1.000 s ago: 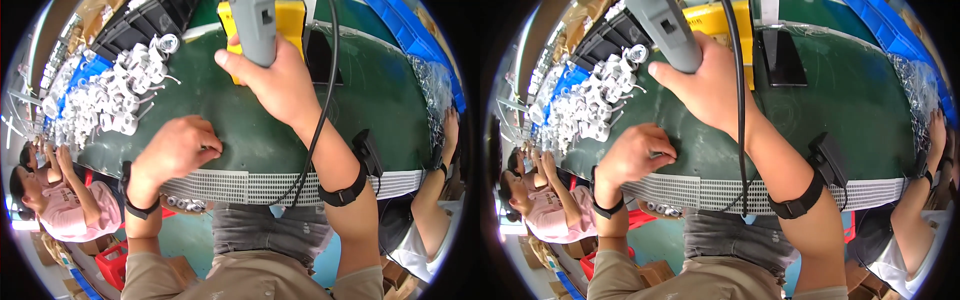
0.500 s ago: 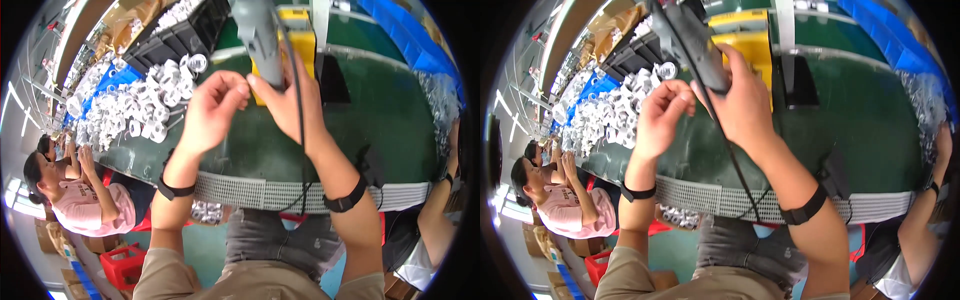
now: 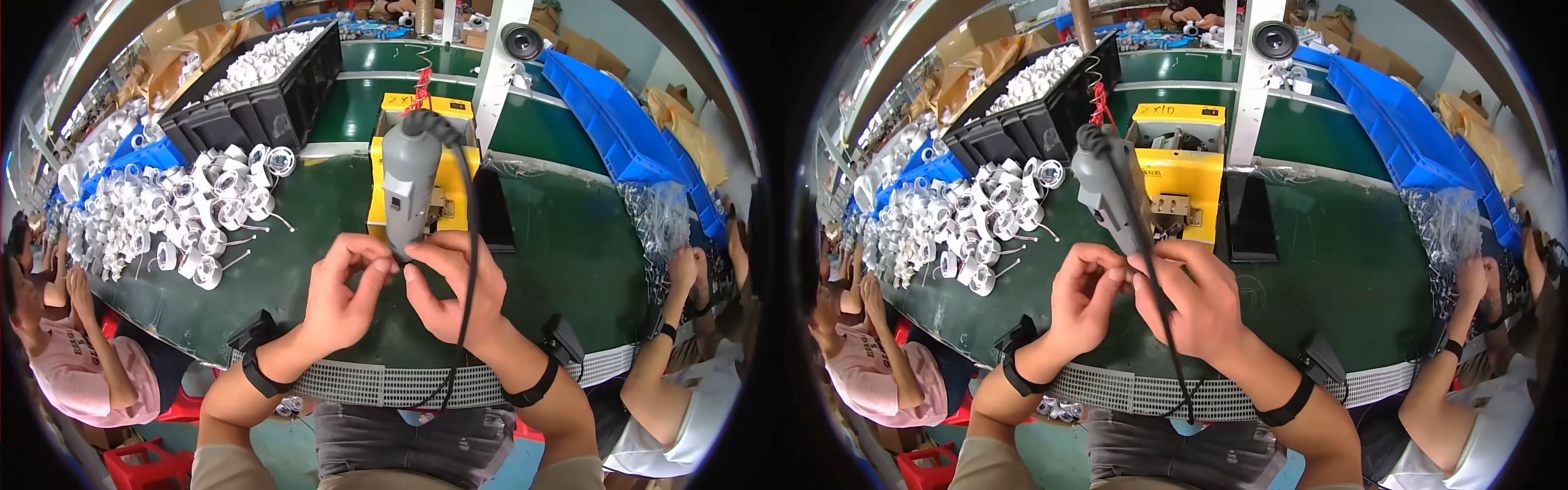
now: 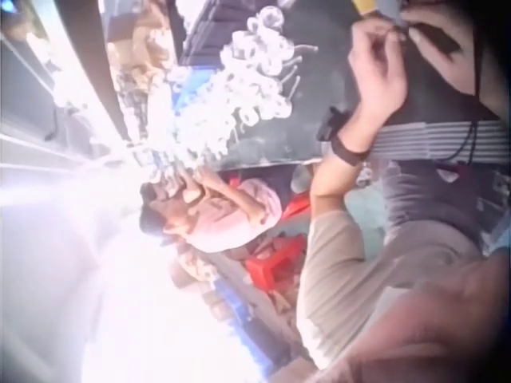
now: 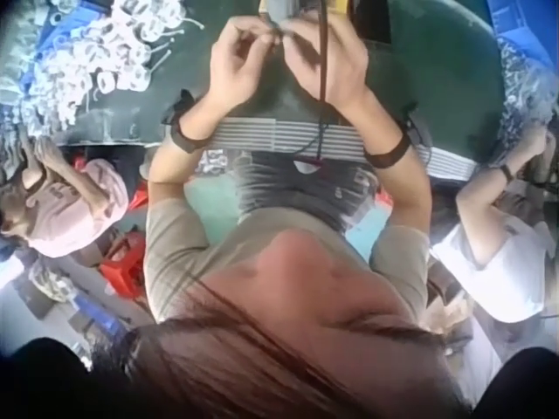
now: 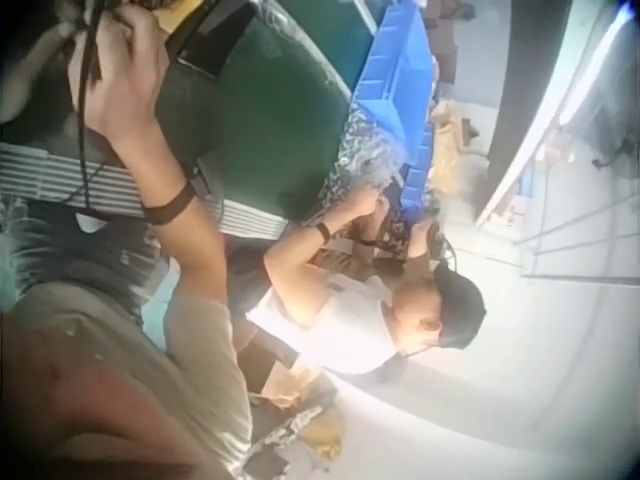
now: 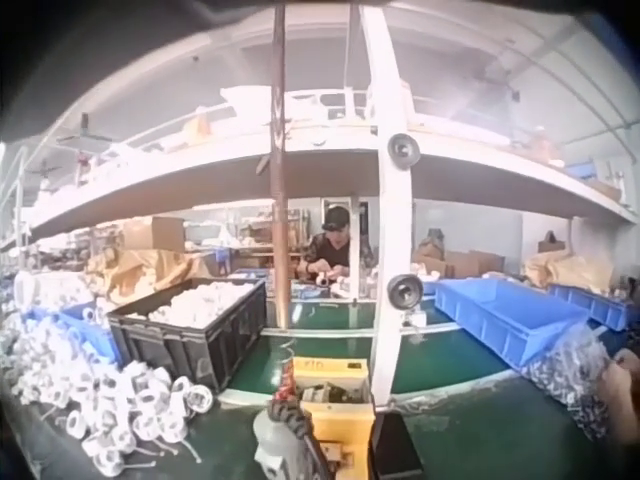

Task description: Assembling small electronic components using an electric screwdriver at a manufacturing workstation.

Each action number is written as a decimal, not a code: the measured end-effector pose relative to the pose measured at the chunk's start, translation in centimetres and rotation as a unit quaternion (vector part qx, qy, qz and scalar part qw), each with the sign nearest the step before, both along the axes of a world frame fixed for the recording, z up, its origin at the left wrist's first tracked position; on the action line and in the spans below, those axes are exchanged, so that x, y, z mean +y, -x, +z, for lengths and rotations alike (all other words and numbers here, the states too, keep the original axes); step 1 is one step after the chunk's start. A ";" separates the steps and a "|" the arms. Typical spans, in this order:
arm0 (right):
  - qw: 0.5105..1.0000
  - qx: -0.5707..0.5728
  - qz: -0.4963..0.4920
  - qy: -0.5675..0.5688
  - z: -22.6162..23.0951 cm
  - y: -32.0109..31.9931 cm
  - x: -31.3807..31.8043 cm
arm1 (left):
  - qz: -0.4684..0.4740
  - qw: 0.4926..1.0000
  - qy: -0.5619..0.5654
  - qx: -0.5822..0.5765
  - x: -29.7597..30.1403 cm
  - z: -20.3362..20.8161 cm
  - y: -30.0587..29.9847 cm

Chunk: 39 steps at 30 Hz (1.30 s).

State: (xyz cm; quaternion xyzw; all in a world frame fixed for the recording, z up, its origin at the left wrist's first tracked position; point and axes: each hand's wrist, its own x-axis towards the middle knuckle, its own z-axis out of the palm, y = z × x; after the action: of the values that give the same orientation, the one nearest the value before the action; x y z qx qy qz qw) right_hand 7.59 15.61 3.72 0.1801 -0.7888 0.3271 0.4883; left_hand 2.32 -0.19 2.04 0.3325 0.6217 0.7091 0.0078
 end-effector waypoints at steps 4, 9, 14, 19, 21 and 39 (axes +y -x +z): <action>0.989 -0.138 0.056 0.022 1.0 -0.2 -0.1 | -0.014 0.999 0.028 0.040 -0.2 0.1 -0.2; 0.987 -0.134 0.082 0.044 1.0 -0.3 -0.8 | -0.011 0.991 0.023 0.129 -0.3 -0.2 0.2; 0.994 -0.099 0.037 0.014 0.5 -0.3 -0.5 | -0.017 0.998 0.005 0.065 -0.4 0.3 -0.1; 0.995 -0.096 0.024 -0.008 0.3 -0.2 -0.3 | -0.004 0.998 0.017 0.067 -0.4 0.3 0.0; 0.994 -0.104 0.023 -0.012 0.1 -0.2 -0.3 | 0.001 0.999 0.036 0.041 -0.5 0.5 -0.1; 0.980 -0.169 0.063 0.081 0.0 -0.1 -0.5 | 0.026 0.997 0.059 0.040 0.0 0.2 0.0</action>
State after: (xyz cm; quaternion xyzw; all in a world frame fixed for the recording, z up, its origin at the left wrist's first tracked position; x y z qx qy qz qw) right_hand 7.70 15.09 3.68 0.1316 -0.8179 0.4457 0.3392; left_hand 2.34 -0.24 2.25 0.3434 0.6705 0.6575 -0.0166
